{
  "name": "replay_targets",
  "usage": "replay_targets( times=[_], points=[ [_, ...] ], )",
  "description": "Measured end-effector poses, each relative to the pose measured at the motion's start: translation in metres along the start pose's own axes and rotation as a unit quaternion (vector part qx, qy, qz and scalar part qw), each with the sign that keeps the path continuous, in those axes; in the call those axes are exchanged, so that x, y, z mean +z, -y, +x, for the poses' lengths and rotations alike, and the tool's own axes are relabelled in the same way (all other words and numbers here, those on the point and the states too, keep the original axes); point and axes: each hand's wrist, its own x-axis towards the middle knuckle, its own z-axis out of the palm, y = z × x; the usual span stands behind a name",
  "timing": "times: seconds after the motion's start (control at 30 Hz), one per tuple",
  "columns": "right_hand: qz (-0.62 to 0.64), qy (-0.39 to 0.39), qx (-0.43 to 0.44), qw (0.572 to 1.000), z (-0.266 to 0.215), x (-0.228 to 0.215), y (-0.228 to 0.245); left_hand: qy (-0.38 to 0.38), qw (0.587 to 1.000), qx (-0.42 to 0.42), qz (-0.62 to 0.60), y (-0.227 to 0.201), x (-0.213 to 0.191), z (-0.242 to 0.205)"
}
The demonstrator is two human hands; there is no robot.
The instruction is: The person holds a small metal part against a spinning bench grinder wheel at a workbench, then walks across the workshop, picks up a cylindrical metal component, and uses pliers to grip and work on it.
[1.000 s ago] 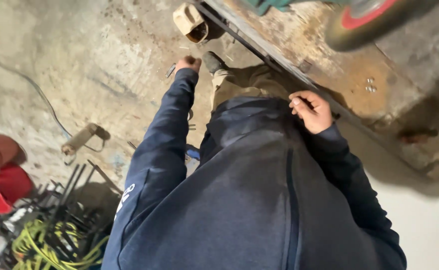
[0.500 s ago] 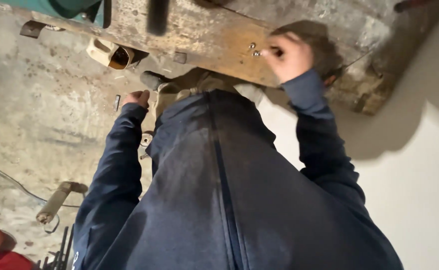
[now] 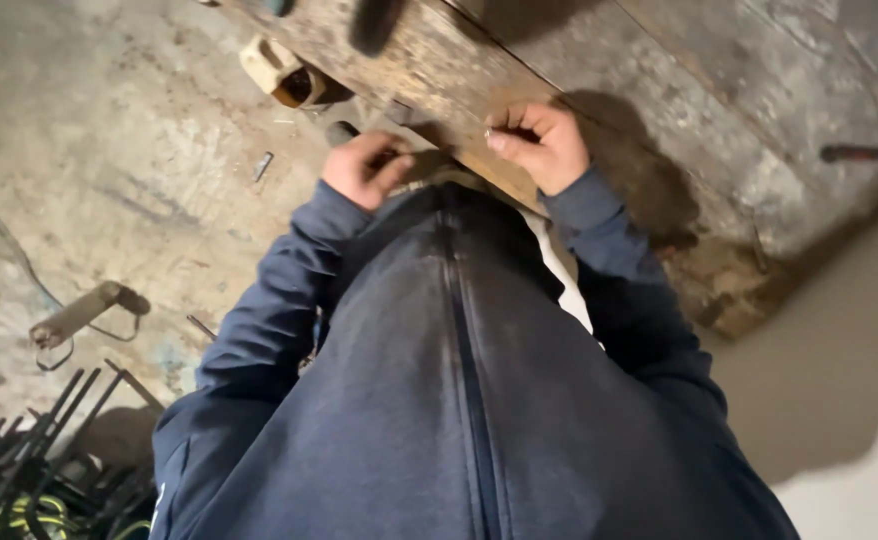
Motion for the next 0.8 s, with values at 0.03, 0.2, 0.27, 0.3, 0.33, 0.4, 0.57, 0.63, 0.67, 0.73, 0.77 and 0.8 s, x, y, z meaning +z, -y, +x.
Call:
replay_targets(
  times=[0.03, 0.2, 0.27, 0.3, 0.33, 0.4, 0.57, 0.63, 0.67, 0.73, 0.77, 0.8],
  points=[
    [0.001, 0.009, -0.004, 1.0, 0.006, 0.015, -0.005, -0.009, 1.0, -0.001, 0.005, -0.016, -0.007, 0.005],
    [0.321, -0.011, 0.073, 0.944, 0.037, 0.089, -0.022, -0.044, 0.984, 0.08, -0.155, -0.059, -0.039, 0.023],
    [0.338, -0.029, 0.066, 0.938, 0.049, 0.111, -0.032, -0.067, 0.982, 0.089, -0.151, -0.045, -0.049, 0.024],
    [0.356, -0.057, 0.061, 0.931, 0.052, 0.121, -0.037, -0.082, 0.98, 0.095, -0.153, -0.037, -0.053, 0.026],
    [0.356, -0.058, 0.059, 0.931, 0.059, 0.125, -0.043, -0.081, 0.98, 0.097, -0.153, -0.031, -0.059, 0.027],
    [0.362, -0.063, 0.069, 0.927, 0.066, 0.132, -0.058, -0.091, 0.977, 0.13, -0.145, -0.019, -0.069, 0.03],
    [0.387, -0.11, 0.095, 0.911, 0.087, 0.164, -0.052, -0.05, 0.984, 0.119, -0.124, 0.007, -0.095, 0.045],
    [0.395, -0.125, 0.099, 0.905, 0.091, 0.172, -0.049, -0.035, 0.986, 0.111, -0.122, 0.011, -0.1, 0.049],
    [0.406, -0.136, 0.103, 0.898, 0.091, 0.175, -0.047, -0.049, 0.986, 0.121, -0.107, 0.011, -0.101, 0.051],
    [0.417, -0.153, 0.103, 0.89, 0.092, 0.176, -0.05, -0.058, 0.985, 0.133, -0.095, 0.014, -0.1, 0.053],
    [0.431, -0.147, 0.097, 0.885, 0.092, 0.175, -0.055, -0.063, 0.983, 0.142, -0.098, 0.016, -0.097, 0.054],
    [0.445, -0.141, 0.092, 0.88, 0.091, 0.173, -0.06, -0.069, 0.981, 0.15, -0.102, 0.019, -0.095, 0.054]
  ],
)
